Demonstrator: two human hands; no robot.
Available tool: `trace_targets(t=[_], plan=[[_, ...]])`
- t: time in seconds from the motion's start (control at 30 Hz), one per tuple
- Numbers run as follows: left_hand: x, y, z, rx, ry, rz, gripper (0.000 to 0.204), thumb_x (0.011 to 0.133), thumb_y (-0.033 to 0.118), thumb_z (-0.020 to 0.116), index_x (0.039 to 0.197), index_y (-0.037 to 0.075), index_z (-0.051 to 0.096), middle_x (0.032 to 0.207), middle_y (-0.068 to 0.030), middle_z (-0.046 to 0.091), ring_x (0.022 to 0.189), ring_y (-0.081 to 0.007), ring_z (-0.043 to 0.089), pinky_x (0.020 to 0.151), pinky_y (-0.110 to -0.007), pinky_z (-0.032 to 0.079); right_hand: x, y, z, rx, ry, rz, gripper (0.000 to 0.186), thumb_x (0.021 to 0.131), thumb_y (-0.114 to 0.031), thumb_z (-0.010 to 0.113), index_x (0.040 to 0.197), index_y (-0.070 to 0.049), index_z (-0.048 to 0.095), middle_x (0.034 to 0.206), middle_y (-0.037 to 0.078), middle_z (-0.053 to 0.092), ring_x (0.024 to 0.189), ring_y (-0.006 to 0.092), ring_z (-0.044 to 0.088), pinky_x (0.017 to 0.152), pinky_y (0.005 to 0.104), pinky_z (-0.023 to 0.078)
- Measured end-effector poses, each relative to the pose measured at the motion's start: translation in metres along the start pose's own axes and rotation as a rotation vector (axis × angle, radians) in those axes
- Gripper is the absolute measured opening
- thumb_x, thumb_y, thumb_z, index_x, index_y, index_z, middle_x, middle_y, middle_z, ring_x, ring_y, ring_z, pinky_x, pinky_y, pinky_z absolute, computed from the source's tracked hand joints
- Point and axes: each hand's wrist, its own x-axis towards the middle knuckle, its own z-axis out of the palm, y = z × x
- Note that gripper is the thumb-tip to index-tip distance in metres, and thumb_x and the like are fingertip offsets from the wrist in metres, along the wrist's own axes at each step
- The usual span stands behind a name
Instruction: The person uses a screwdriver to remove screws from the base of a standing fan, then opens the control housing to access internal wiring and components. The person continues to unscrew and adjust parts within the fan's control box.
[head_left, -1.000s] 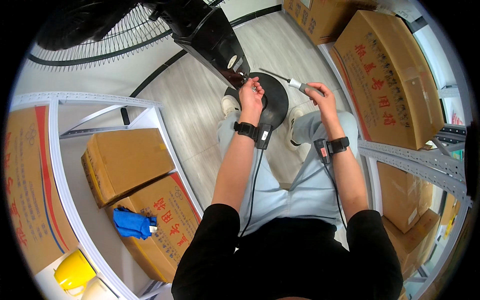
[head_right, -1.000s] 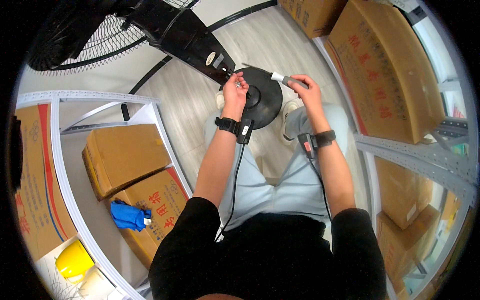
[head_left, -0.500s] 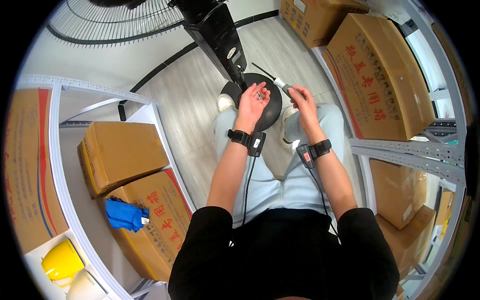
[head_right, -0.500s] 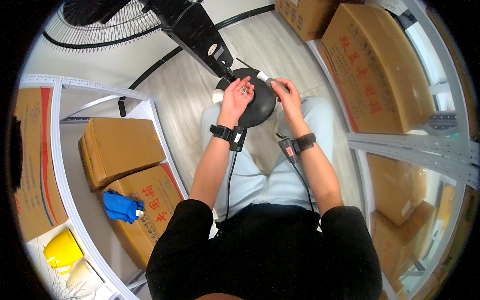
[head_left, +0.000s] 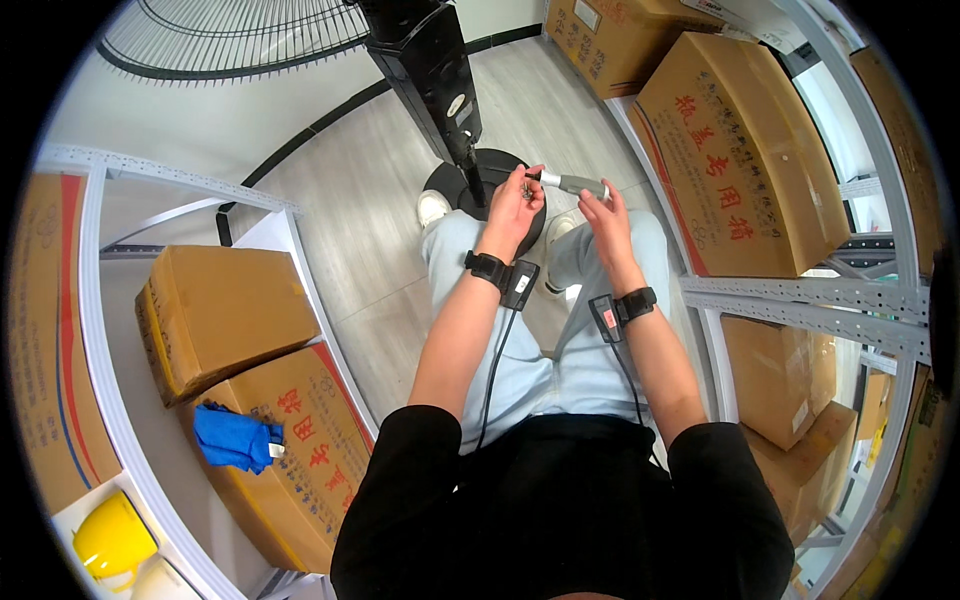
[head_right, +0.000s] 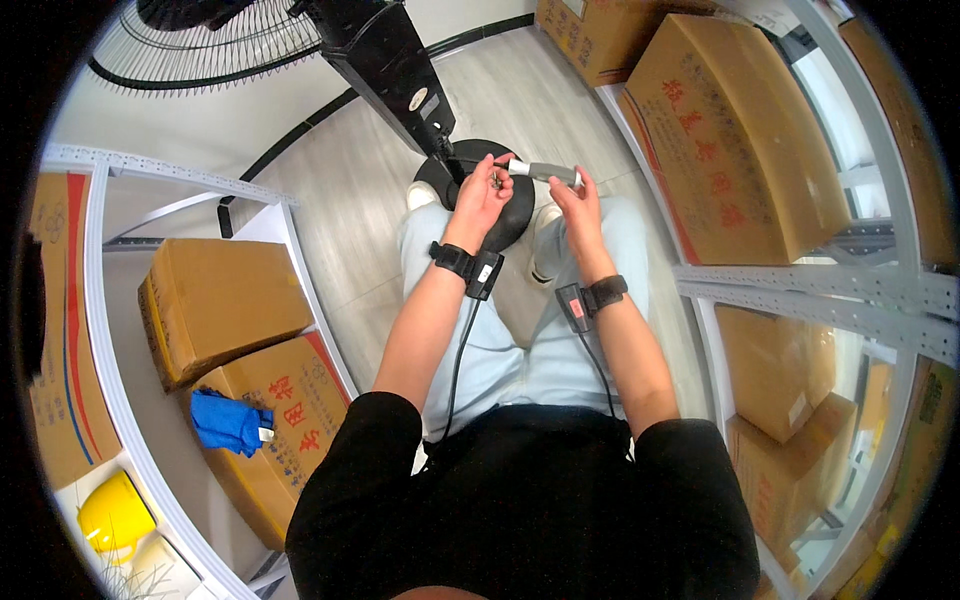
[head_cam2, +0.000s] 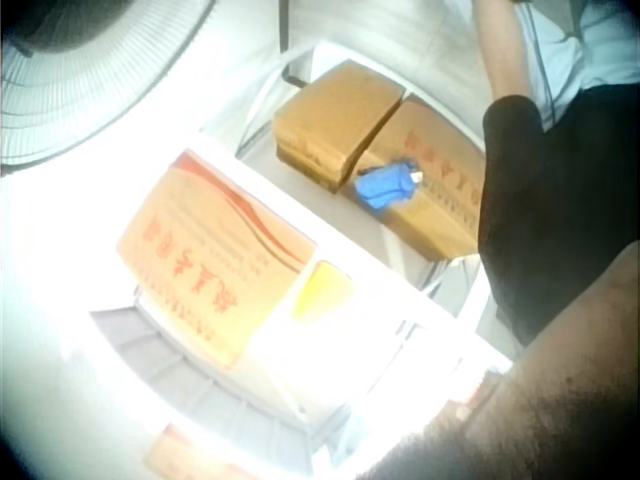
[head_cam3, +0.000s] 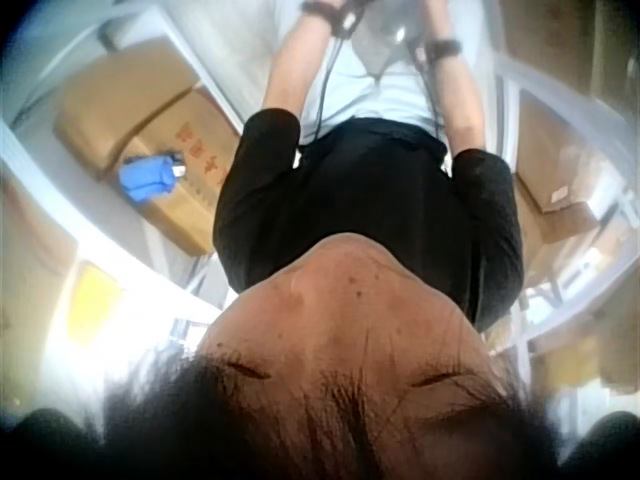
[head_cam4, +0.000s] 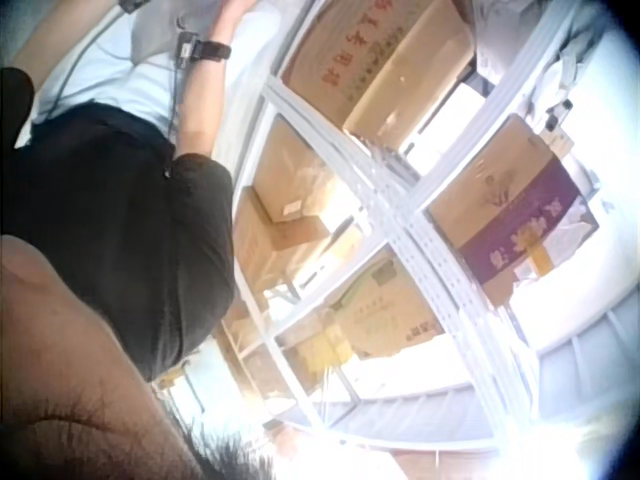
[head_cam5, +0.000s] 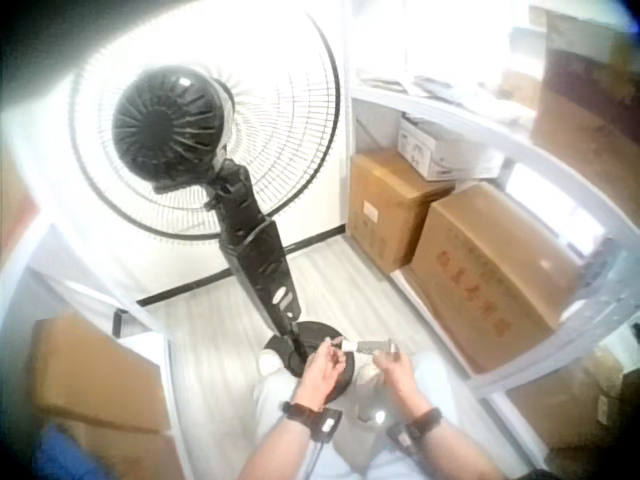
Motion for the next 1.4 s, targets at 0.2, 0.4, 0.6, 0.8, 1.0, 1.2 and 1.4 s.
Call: trace_targets(t=[0.2, 0.4, 0.6, 0.8, 1.0, 1.2, 1.4], plan=[[-0.010, -0.008, 0.031, 0.053, -0.080, 0.360, 0.048, 0.105, 0.034, 0.042, 0.135, -0.003, 0.045, 0.091, -0.0087, 0.064, 0.083, -0.0164, 0.060, 0.076, -0.031, 0.051, 0.000, 0.010, 0.031, 0.777, -0.293, 0.278, 0.067, 0.098, -0.046, 0.052, 0.141, 0.003, 0.037, 0.135, 0.018, 0.051, 0.129, 0.0272, 0.047, 0.110, 0.0383, 0.039], [-0.023, -0.008, 0.043, 0.207, -0.132, 0.350, 0.051, 0.105, 0.034, 0.041, 0.138, -0.005, 0.040, 0.097, -0.0098, 0.065, 0.092, -0.0151, 0.060, 0.089, -0.030, 0.048, 0.030, 0.037, 0.068, 0.937, -0.285, 0.286, 0.043, 0.104, -0.045, 0.034, 0.090, -0.011, 0.057, 0.086, 0.001, 0.061, 0.087, 0.0143, 0.059, 0.090, 0.0331, 0.048], [-0.030, -0.005, 0.037, 0.430, -0.134, 0.492, 0.042, 0.105, 0.030, 0.041, 0.117, -0.006, 0.061, 0.121, -0.0132, 0.062, 0.104, -0.0164, 0.058, 0.093, -0.029, 0.043, 0.029, 0.040, 0.082, 0.871, -0.274, 0.285, 0.039, 0.106, -0.037, 0.034, 0.104, -0.005, 0.057, 0.100, 0.007, 0.064, 0.097, 0.0187, 0.060, 0.093, 0.0340, 0.049], [-0.035, 0.000, 0.044, 0.598, -0.207, 0.526, 0.045, 0.103, 0.030, 0.043, 0.095, -0.006, 0.070, 0.142, -0.0187, 0.049, 0.109, -0.0160, 0.055, 0.094, -0.029, 0.042, 0.025, 0.035, 0.085, 0.930, -0.328, 0.277, 0.042, 0.105, -0.030, 0.031, 0.122, 0.003, 0.053, 0.123, 0.017, 0.060, 0.111, 0.0273, 0.059, 0.101, 0.0382, 0.047], [-0.032, 0.000, 0.039, 0.565, -0.237, 0.488, 0.048, 0.104, 0.031, 0.040, 0.097, -0.007, 0.069, 0.151, -0.0185, 0.036, 0.116, -0.0188, 0.053, 0.102, -0.032, 0.038, 0.027, 0.038, 0.082, 0.952, -0.329, 0.320, 0.043, 0.105, -0.029, 0.029, 0.118, 0.002, 0.055, 0.120, 0.017, 0.062, 0.109, 0.0269, 0.060, 0.099, 0.0378, 0.049], [-0.031, 0.000, 0.036, 0.553, -0.219, 0.504, 0.047, 0.104, 0.032, 0.041, 0.107, -0.008, 0.066, 0.140, -0.0181, 0.050, 0.112, -0.0182, 0.054, 0.100, -0.032, 0.039, 0.028, 0.038, 0.083, 0.917, -0.310, 0.319, 0.034, 0.103, -0.025, 0.037, 0.112, 0.001, 0.058, 0.114, 0.015, 0.064, 0.104, 0.0240, 0.062, 0.096, 0.0341, 0.050], [-0.032, 0.010, 0.033, 0.216, -0.197, 0.417, 0.052, 0.104, 0.036, 0.041, 0.120, -0.012, 0.055, 0.111, -0.0148, 0.064, 0.106, -0.0182, 0.058, 0.102, -0.035, 0.041, 0.016, 0.028, 0.085, 0.853, -0.202, 0.476, 0.030, 0.102, -0.028, 0.045, 0.092, -0.004, 0.059, 0.091, 0.009, 0.065, 0.089, 0.0224, 0.064, 0.084, 0.0343, 0.055]])
